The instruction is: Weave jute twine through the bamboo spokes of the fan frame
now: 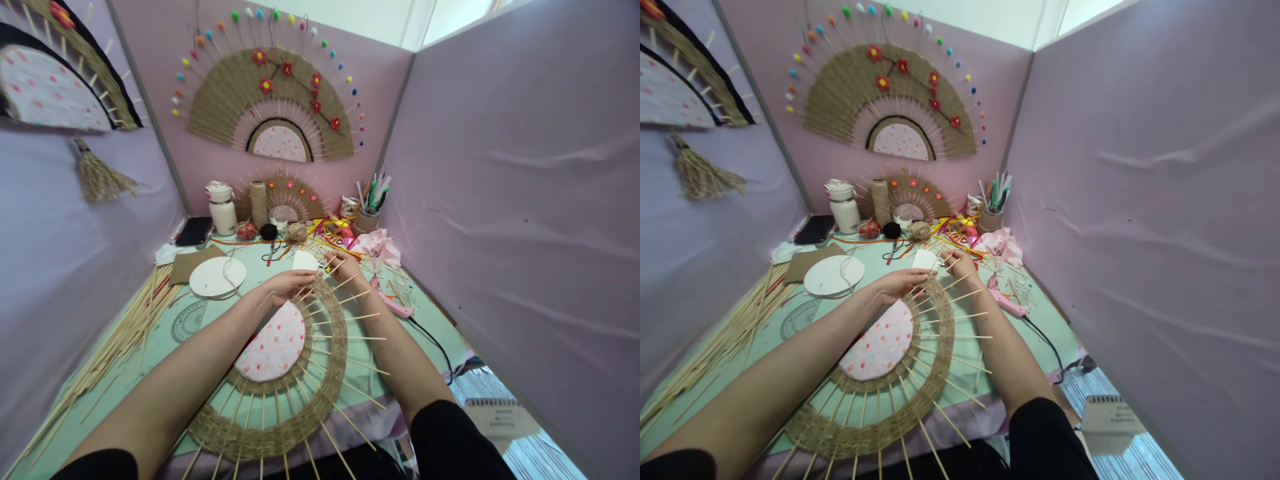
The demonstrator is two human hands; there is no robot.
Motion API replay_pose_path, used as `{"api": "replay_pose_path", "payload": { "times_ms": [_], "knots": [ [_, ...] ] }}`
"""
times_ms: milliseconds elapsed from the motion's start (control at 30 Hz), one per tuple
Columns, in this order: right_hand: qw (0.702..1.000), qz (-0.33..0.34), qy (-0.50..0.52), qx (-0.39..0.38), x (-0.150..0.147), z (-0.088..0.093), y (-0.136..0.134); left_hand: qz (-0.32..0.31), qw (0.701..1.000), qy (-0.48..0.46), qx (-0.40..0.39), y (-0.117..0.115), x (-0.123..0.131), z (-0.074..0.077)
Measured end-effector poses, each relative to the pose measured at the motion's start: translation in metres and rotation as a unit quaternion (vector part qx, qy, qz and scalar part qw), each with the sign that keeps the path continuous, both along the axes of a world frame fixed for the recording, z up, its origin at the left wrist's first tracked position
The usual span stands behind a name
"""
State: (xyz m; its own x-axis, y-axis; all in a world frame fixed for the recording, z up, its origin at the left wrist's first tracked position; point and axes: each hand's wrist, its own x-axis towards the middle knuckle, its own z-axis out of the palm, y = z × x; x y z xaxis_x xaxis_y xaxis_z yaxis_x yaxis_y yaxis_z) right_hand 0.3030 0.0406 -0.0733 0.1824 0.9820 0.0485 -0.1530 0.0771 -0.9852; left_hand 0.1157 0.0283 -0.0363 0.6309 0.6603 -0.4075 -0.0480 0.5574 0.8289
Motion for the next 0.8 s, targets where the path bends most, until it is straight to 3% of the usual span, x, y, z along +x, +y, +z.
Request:
{"api": "replay_pose_path", "payload": {
  "times_ms": [367,533,800],
  "knots": [
    [0.994,0.06,0.09,-0.019,0.012,0.008,-0.005,-0.019,1.0,0.014,0.018,0.002,-0.002,-0.002],
    [0.994,0.055,0.092,-0.008,0.017,0.014,-0.009,-0.009,1.0,0.014,0.013,0.002,-0.002,-0.003],
    [0.994,0.074,0.081,-0.016,0.021,0.015,-0.013,0.06,0.998,0.015,0.03,-0.004,-0.009,0.002]
  ]
}}
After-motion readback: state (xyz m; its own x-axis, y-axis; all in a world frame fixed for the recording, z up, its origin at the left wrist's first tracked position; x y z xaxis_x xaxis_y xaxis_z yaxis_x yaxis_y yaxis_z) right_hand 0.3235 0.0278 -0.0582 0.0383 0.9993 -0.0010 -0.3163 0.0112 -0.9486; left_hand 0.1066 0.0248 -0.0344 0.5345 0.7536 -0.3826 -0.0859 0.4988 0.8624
